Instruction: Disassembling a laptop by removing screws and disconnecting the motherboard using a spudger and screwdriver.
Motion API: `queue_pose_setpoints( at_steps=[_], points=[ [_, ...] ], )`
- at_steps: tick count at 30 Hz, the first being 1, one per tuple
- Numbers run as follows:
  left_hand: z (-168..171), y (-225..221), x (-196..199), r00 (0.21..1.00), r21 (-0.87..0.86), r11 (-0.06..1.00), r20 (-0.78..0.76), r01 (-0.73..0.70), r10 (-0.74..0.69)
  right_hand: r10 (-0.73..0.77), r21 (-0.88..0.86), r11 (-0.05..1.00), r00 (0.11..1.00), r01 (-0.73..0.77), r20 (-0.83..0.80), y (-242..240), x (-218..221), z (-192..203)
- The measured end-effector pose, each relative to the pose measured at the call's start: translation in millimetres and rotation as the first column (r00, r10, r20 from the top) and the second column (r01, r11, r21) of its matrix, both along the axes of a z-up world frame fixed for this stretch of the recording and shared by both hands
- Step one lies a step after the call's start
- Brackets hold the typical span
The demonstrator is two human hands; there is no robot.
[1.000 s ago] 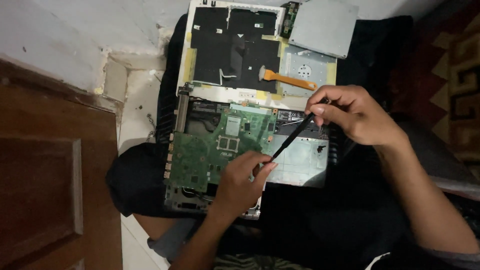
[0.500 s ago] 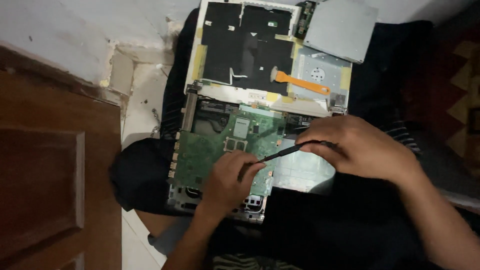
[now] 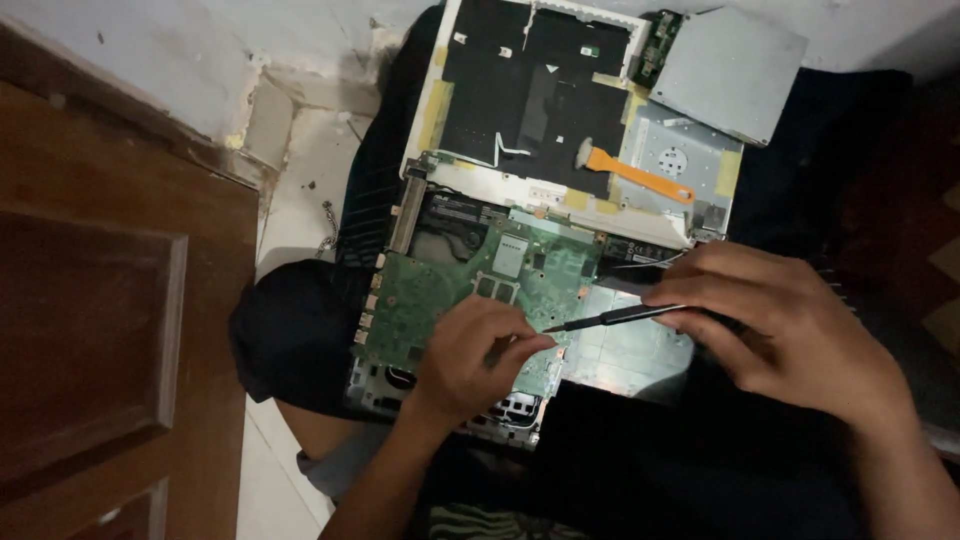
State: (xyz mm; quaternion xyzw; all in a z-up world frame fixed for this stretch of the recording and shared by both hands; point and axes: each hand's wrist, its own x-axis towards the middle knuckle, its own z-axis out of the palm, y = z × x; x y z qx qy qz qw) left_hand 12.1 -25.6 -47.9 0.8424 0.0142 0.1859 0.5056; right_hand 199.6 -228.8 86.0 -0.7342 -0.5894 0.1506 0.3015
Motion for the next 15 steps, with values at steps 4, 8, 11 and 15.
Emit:
queue_pose_setpoints(
  at_steps=[4, 8, 11, 15],
  points=[
    [1.8, 1.9, 3.0, 0.998, 0.068, 0.997, 0.054, 0.027, -0.031, 0.015, 0.011, 1.000, 0.999, -0.016, 0.038, -5.2, 0.3, -4.3],
    [3.9, 2.7, 5.2, 0.965, 0.196, 0.981, 0.257, -0.008, -0.043, 0.029, 0.001, 1.000, 0.997, -0.029, 0.069, -5.7, -2.2, -3.5],
    [5.8, 3.5, 6.1, 0.947, 0.215, 0.976, 0.318, -0.020, -0.051, 0.027, 0.001, 1.000, 0.995, -0.027, 0.092, -5.4, -3.7, -2.4],
    [8.6, 3.8, 7.7, 0.923, 0.217, 0.976, 0.380, -0.031, -0.055, 0.036, -0.010, 0.999, 0.994, -0.035, 0.104, -7.6, -2.4, -5.4]
  ],
)
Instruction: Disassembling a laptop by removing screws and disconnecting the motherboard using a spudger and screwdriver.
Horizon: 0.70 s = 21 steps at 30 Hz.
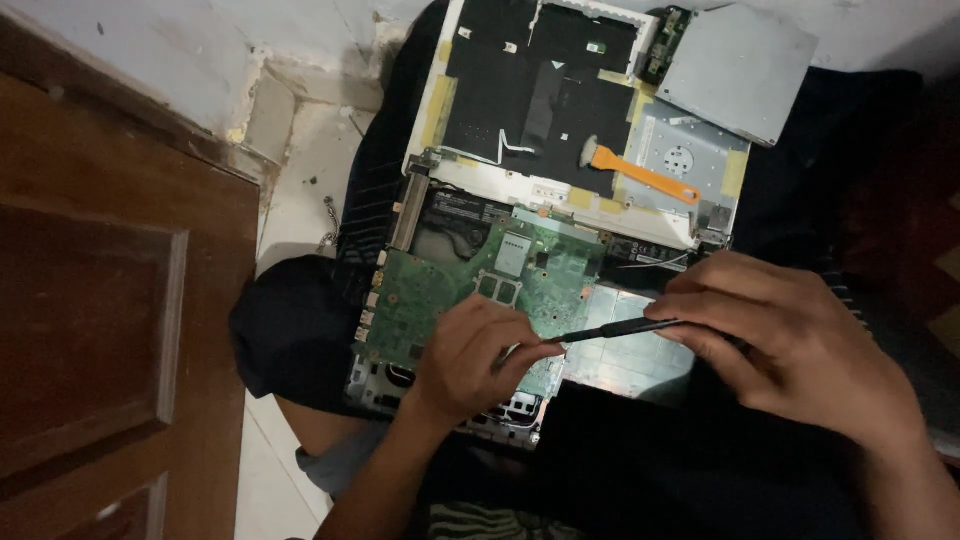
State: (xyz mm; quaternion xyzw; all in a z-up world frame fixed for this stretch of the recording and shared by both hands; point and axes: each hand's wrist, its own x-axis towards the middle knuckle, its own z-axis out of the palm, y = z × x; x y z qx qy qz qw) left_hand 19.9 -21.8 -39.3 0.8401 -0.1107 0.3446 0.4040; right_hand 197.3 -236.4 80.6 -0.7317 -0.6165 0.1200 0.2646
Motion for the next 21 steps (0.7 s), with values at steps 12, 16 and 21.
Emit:
queue_pose_setpoints(
  at_steps=[12, 16, 21],
  points=[
    [-4.9, -3.5, -3.6, 0.997, -0.065, 0.998, -0.077, -0.001, -0.004, -0.015, 0.004, 1.000, 1.000, 0.015, -0.003, -0.6, -2.8, 1.6],
    [-3.2, -5.6, -8.0, 0.966, -0.282, 0.957, -0.258, -0.061, -0.015, -0.052, -0.006, 0.999, 0.998, 0.051, -0.031, 1.9, -0.7, 5.2],
    [14.1, -9.3, -12.7, 0.987, -0.627, 0.774, -0.159, -0.091, -0.013, -0.060, 0.026, 0.998, 0.998, 0.061, -0.023, 5.4, -0.5, 5.8]
  ],
)
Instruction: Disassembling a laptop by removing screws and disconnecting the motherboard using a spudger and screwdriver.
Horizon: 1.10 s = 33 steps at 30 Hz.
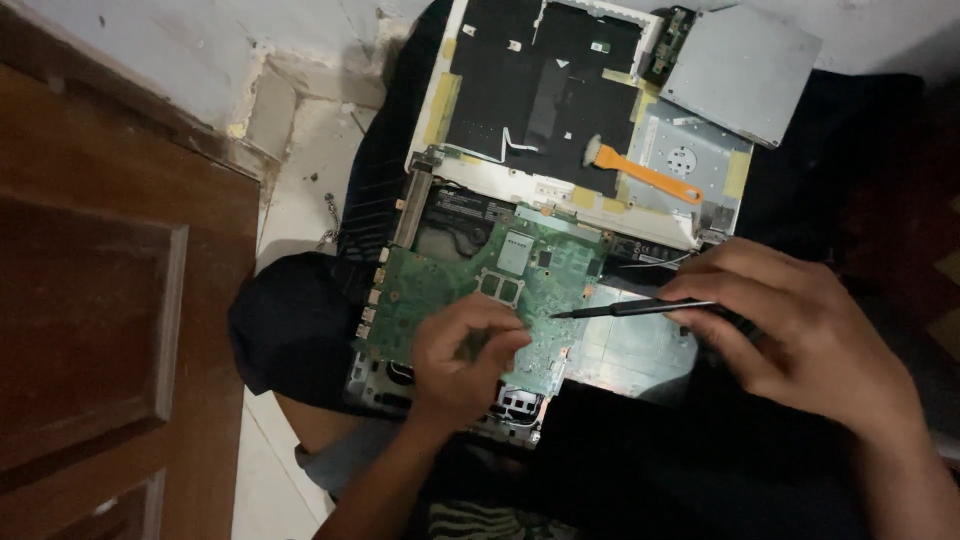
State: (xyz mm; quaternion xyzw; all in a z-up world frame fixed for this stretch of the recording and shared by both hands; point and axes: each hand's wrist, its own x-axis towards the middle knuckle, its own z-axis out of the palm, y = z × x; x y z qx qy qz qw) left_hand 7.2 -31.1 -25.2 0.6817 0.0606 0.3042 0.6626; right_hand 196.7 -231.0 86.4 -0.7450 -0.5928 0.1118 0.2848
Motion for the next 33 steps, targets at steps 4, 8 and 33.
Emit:
queue_pose_setpoints(
  at_steps=[4, 8, 33],
  points=[
    [-17.6, -17.8, -3.4, 0.999, -0.268, 0.963, 0.030, 0.021, -0.014, -0.021, 0.020, 1.000, 1.000, 0.021, -0.021, 0.3, -2.1, -0.6],
    [-23.2, -31.9, -4.2, 0.994, -0.670, 0.737, 0.014, 0.087, -0.105, -0.021, 0.099, 0.995, 0.999, 0.018, 0.028, 1.0, -7.1, 3.3],
    [-10.9, -45.9, -3.9, 0.964, -0.920, 0.287, 0.254, 0.268, -0.086, -0.065, 0.269, 0.961, 0.893, -0.064, 0.445, 3.9, -48.9, 35.0]
  ],
)
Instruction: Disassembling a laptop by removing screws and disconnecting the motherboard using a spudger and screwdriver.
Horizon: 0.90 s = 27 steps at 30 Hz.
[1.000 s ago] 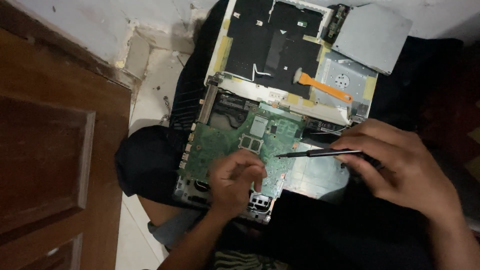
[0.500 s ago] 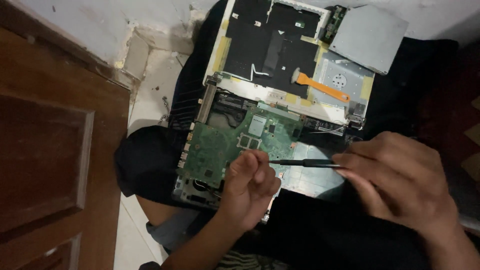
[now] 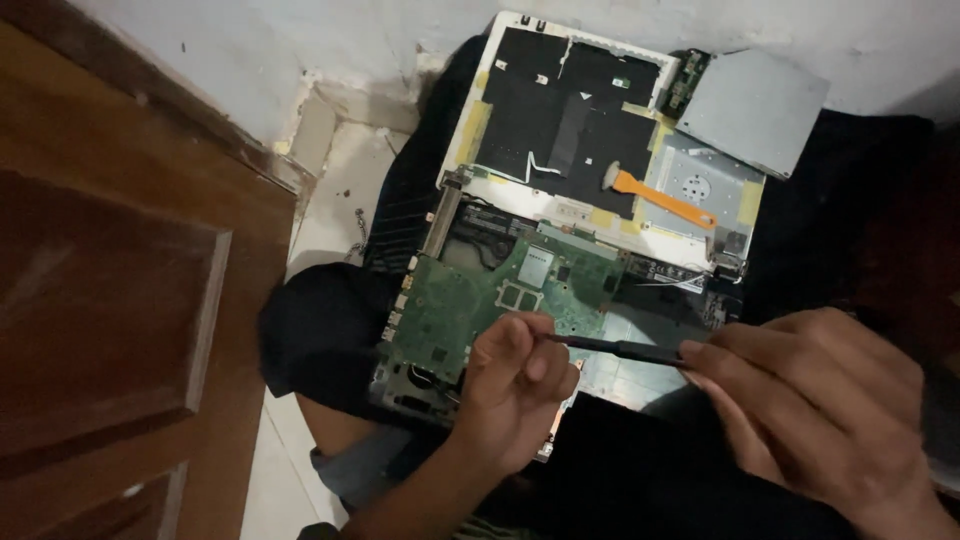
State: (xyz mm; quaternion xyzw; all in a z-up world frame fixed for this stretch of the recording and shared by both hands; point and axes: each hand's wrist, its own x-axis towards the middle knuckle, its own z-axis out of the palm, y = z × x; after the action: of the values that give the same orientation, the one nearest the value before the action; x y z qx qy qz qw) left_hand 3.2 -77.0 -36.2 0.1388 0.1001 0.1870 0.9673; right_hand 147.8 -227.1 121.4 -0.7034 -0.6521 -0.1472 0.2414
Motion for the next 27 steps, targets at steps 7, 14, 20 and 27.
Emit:
queue_pose_setpoints(
  at_steps=[7, 14, 20, 27],
  points=[
    [4.4, 1.8, -0.9, 0.993, 0.162, 0.983, -0.068, -0.084, 0.096, -0.010, -0.005, 1.000, 0.999, 0.011, 0.052, 0.2, -4.1, 0.9],
    [14.9, 1.5, 0.9, 0.979, 0.286, 0.942, -0.050, -0.175, 0.196, -0.024, -0.029, 0.999, 0.999, 0.026, 0.049, -6.4, -6.1, -2.5],
    [18.4, 1.1, 1.1, 0.965, 0.364, 0.908, -0.076, -0.209, 0.252, -0.068, -0.110, 0.991, 0.997, 0.070, 0.024, -5.8, -12.4, 9.9],
    [18.3, 2.3, 4.3, 0.948, 0.483, 0.836, -0.036, -0.261, 0.317, -0.096, -0.106, 0.990, 0.995, 0.095, -0.009, -1.8, -15.0, 11.1]
  ],
)
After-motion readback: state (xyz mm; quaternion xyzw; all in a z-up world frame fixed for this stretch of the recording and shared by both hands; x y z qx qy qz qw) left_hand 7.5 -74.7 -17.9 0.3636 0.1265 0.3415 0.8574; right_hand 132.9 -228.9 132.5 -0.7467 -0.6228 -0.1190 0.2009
